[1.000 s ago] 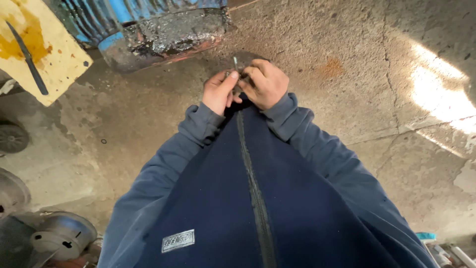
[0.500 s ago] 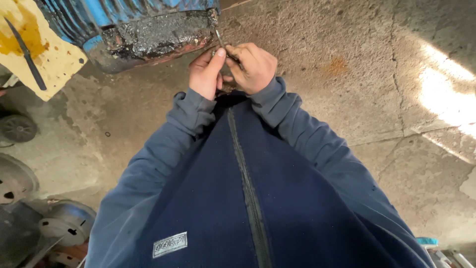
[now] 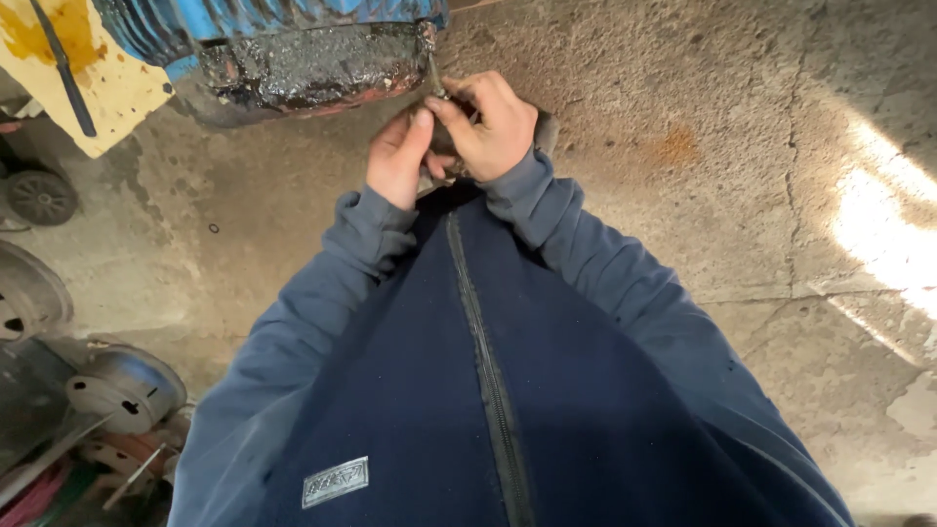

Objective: The person handles a blue electric motor and a rusty metal pulley, attempting to fit the pulley onto the motor shaft. They use a hammer to tap the pulley into place and then use a T-handle wrench to tighten a bolt on the motor assembly.

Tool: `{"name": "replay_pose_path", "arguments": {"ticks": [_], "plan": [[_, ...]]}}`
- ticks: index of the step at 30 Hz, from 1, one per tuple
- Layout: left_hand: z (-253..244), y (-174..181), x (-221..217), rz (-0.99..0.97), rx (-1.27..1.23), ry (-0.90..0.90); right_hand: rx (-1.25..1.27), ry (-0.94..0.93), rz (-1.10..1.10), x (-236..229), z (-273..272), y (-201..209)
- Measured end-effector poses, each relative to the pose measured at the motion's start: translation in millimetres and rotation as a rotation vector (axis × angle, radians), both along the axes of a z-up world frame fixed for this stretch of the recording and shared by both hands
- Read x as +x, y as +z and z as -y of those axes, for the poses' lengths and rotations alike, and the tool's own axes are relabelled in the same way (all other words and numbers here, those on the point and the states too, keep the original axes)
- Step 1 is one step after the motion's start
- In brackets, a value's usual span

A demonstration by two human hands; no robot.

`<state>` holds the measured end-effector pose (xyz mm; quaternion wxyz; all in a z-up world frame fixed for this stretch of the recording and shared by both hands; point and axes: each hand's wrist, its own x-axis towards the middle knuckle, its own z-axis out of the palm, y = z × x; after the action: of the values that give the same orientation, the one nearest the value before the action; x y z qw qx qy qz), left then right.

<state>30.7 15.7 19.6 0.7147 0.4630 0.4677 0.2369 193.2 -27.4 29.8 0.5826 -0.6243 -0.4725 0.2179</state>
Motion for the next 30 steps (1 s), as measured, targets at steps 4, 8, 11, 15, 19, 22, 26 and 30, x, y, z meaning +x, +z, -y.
{"name": "replay_pose_path", "arguments": {"ticks": [4,8,11,15,19,22,26,30], "plan": [[17.7,-17.7,-29.9,-0.034,-0.202,-0.081,-0.061,-0.008,-0.184,-12.3,-4.4,-9.9],[28.8,-27.9,-58.5,-0.119,-0.213,-0.151,-0.077,-0.030,-0.312,-25.3,-4.6,-15.2],[27.1,-45.8,-82.1,-0.108,-0.237,-0.187,-0.088,-0.098,-0.269,-30.6,-7.3,-11.1],[6.4,-71.6,-112.5,-0.131,-0.220,-0.367,-0.094,-0.183,-0.278,-42.2,-11.9,-9.4],[-22.2,-77.2,-142.7,-0.093,-0.186,-0.471,-0.140,-0.288,-0.074,-53.4,-9.4,7.6],[-50.1,-82.9,-171.7,-0.050,-0.136,-0.575,-0.136,-0.324,-0.033,-65.7,-14.2,10.8],[-71.4,-106.9,-220.6,-0.046,-0.137,-0.648,-0.183,-0.403,0.177,-84.0,-16.1,17.1],[-92.4,-113.9,-255.3,-0.039,-0.198,-0.625,-0.241,-0.470,0.253,-97.8,-20.2,28.2]]}}
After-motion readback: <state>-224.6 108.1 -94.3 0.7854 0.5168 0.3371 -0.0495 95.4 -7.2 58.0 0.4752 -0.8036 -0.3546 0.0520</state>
